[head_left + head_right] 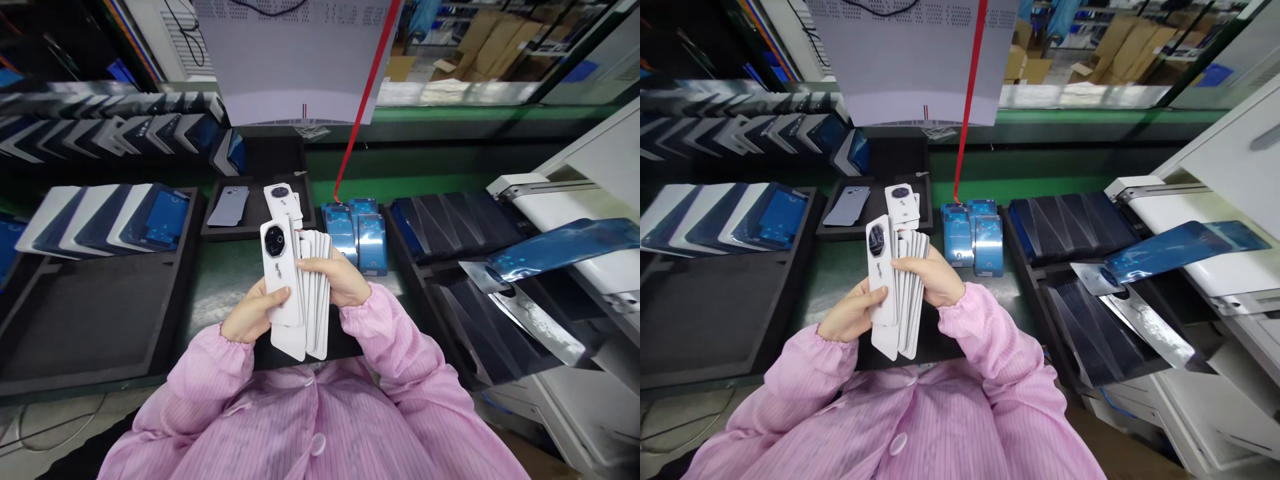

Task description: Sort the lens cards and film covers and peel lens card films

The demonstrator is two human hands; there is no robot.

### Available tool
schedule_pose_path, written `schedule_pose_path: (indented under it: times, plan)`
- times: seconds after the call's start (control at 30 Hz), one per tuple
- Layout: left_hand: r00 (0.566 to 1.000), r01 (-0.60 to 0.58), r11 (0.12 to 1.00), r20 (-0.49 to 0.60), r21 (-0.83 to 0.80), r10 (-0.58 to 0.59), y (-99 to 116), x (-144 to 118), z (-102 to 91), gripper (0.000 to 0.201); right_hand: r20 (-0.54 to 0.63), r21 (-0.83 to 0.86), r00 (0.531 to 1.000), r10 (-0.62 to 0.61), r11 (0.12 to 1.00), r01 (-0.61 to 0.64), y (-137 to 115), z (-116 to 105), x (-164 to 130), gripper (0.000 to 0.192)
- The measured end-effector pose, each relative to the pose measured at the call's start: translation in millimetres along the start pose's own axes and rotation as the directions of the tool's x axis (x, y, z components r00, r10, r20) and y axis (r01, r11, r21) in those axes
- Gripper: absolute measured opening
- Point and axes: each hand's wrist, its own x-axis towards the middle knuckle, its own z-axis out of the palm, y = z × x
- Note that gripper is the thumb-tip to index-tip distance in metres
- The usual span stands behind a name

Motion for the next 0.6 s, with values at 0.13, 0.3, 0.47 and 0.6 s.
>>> schedule_pose_path:
  times: [0.13,0.3,0.47,0.6]
  plan:
    - [0.994,0.090,0.995,0.061,-0.049,-0.087,8,-2,-4.9,0.049,0.019,0.005,1.000,-0.004,1.000,0.004,-7,-8,-1,0.034]
    - [0.984,0.142,0.986,0.122,-0.088,-0.131,15,-5,-6.7,0.050,0.041,0.009,0.999,-0.008,1.000,0.008,-14,-12,-4,0.037]
    - [0.981,0.151,0.983,0.137,-0.108,-0.136,11,-4,-12.5,0.037,0.007,0.090,0.999,0.047,0.995,-0.047,-15,-17,-6,0.040]
    - [0.981,0.137,0.986,0.149,-0.093,-0.122,7,-6,-16.1,0.030,0.038,0.100,0.999,0.024,0.995,-0.027,-14,-19,-12,0.048]
